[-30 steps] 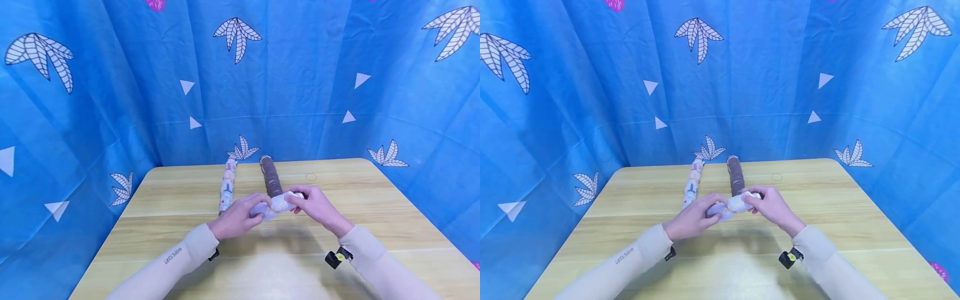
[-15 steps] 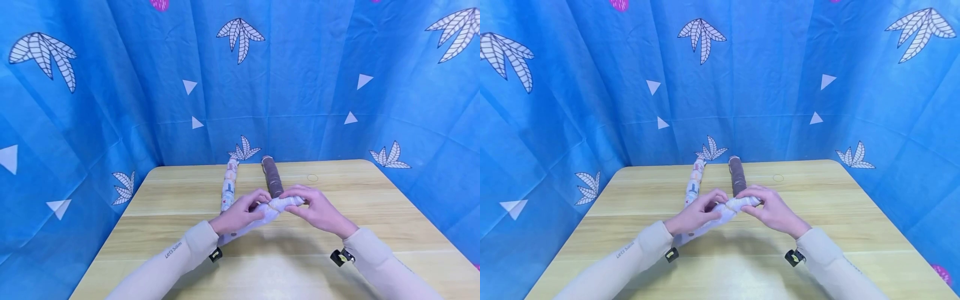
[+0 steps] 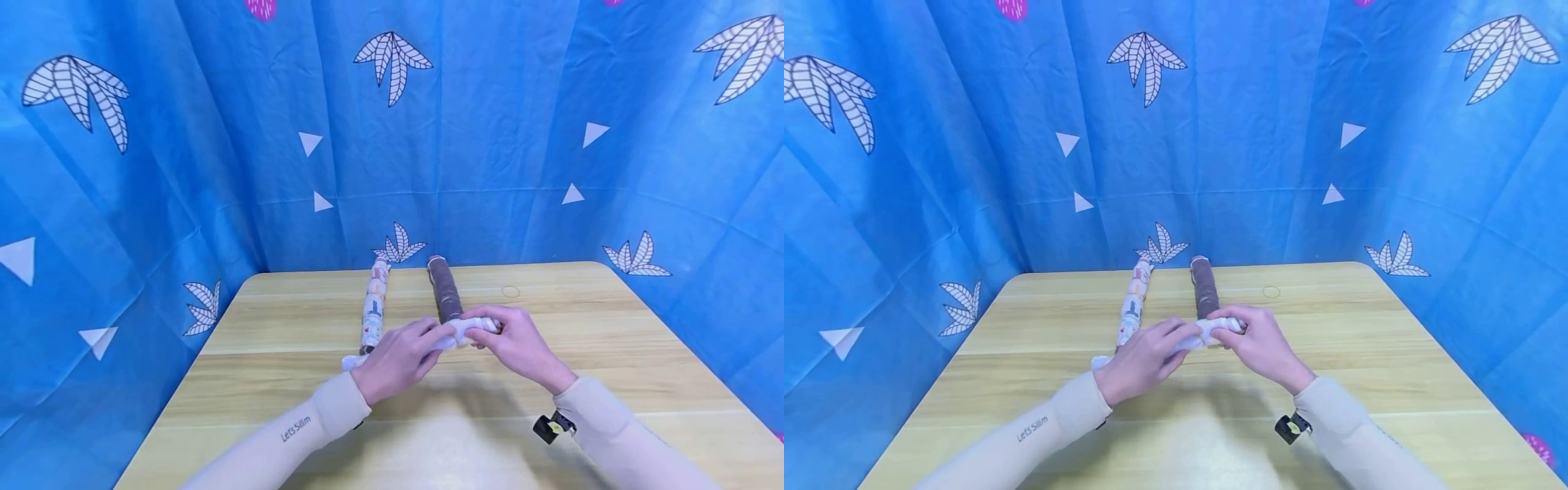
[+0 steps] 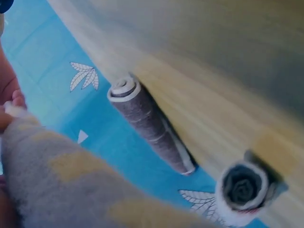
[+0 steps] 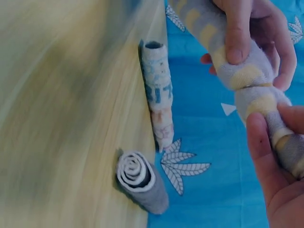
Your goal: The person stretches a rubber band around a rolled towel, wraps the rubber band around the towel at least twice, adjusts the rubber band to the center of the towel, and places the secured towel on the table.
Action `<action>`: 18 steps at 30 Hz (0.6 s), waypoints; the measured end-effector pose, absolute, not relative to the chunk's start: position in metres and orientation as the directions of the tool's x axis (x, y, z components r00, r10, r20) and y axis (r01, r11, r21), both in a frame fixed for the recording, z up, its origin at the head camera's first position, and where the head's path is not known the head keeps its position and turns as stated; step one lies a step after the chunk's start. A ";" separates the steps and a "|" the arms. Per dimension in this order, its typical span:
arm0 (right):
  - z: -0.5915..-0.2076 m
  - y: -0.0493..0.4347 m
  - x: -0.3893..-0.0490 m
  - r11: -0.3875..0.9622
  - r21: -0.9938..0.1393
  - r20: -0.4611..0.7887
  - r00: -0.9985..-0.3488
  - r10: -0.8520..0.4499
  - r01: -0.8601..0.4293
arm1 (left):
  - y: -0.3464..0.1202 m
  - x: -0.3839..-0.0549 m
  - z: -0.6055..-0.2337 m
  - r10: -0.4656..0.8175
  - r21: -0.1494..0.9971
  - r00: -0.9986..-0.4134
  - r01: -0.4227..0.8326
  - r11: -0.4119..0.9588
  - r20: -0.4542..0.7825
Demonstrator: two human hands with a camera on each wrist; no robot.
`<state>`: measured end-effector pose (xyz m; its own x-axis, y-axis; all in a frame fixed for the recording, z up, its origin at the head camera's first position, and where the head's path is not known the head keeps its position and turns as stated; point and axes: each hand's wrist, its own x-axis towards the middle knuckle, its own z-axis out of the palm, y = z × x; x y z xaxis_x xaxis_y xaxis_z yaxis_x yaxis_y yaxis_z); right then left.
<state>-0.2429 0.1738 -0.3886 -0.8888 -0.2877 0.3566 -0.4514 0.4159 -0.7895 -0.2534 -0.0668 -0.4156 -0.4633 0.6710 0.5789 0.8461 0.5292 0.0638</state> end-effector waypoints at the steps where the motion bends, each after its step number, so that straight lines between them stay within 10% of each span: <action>1: -0.389 0.173 -0.243 0.413 -0.798 0.347 -0.895 -0.281 -0.439 | -0.067 -0.253 -0.414 0.679 0.067 -0.471 0.845 0.531 0.563; 9: -0.392 0.166 -0.243 0.406 -0.839 0.269 -0.925 -0.267 -0.361 | -0.063 -0.251 -0.410 0.702 0.080 -0.529 0.821 0.565 0.476; 18: -0.392 0.167 -0.246 0.342 -0.892 0.200 -0.937 -0.287 -0.295 | -0.072 -0.255 -0.416 0.752 -0.018 -0.417 0.869 0.494 0.510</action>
